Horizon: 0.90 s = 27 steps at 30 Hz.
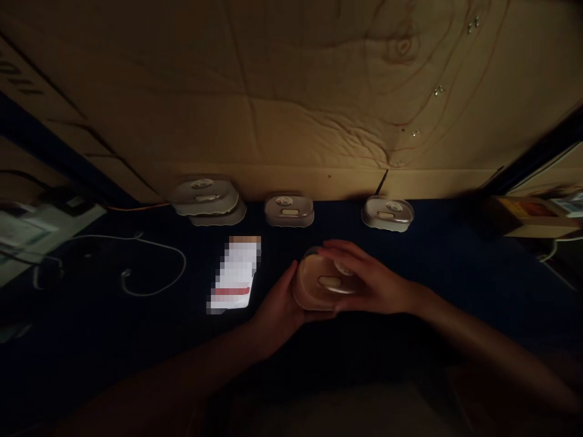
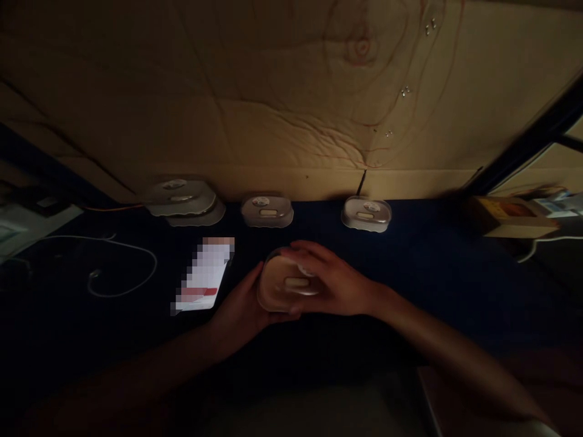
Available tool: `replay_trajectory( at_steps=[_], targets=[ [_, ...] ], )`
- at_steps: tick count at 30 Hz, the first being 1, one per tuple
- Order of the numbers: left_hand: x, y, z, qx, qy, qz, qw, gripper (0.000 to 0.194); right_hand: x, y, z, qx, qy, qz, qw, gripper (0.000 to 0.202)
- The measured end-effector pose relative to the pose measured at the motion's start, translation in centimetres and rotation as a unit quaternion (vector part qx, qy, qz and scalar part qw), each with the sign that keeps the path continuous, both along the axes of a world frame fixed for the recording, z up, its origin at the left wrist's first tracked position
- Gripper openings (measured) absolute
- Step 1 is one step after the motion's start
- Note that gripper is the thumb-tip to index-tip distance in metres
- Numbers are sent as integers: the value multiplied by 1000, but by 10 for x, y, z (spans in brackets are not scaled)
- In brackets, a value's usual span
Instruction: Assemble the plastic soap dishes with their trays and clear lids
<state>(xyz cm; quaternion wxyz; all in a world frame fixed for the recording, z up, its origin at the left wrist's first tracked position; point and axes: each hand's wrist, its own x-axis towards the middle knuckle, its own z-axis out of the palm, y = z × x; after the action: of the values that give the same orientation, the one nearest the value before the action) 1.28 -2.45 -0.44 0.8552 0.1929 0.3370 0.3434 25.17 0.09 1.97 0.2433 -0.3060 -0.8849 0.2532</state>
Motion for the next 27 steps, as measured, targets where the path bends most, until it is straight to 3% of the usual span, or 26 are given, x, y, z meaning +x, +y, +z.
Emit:
replay_trajectory(
  at_steps=[4, 8, 12, 15, 17, 20, 22, 24, 27],
  targets=[
    [2, 2, 1, -17, 27, 24, 999, 51, 16, 28, -4, 50, 19, -58, 997, 81],
    [2, 2, 1, -23, 33, 22, 999, 54, 29, 64, -23, 100, -103, -113, 983, 76],
    [2, 3, 0, -22, 27, 23, 999, 55, 29, 92, -42, 123, -170, -130, 969, 73],
    [2, 3, -1, -21, 33, 28, 999, 55, 25, 101, -40, 117, -167, -130, 970, 75],
    [2, 3, -1, -22, 38, 31, 999, 56, 22, 95, -30, 112, -148, -127, 974, 72],
    [2, 2, -2, -15, 39, 30, 999, 57, 18, 66, -11, 103, -117, -96, 983, 63],
    [2, 1, 0, 4, 30, 20, 999, 59, 15, 38, -2, 60, -69, -19, 996, 68],
    [1, -2, 3, 34, 15, 11, 999, 62, 12, 13, 0, 41, -39, 33, 998, 86],
    [1, -7, 9, 109, 7, -1, 994, 69, 11, -9, -5, 29, -13, 32, 999, 87]
  ],
)
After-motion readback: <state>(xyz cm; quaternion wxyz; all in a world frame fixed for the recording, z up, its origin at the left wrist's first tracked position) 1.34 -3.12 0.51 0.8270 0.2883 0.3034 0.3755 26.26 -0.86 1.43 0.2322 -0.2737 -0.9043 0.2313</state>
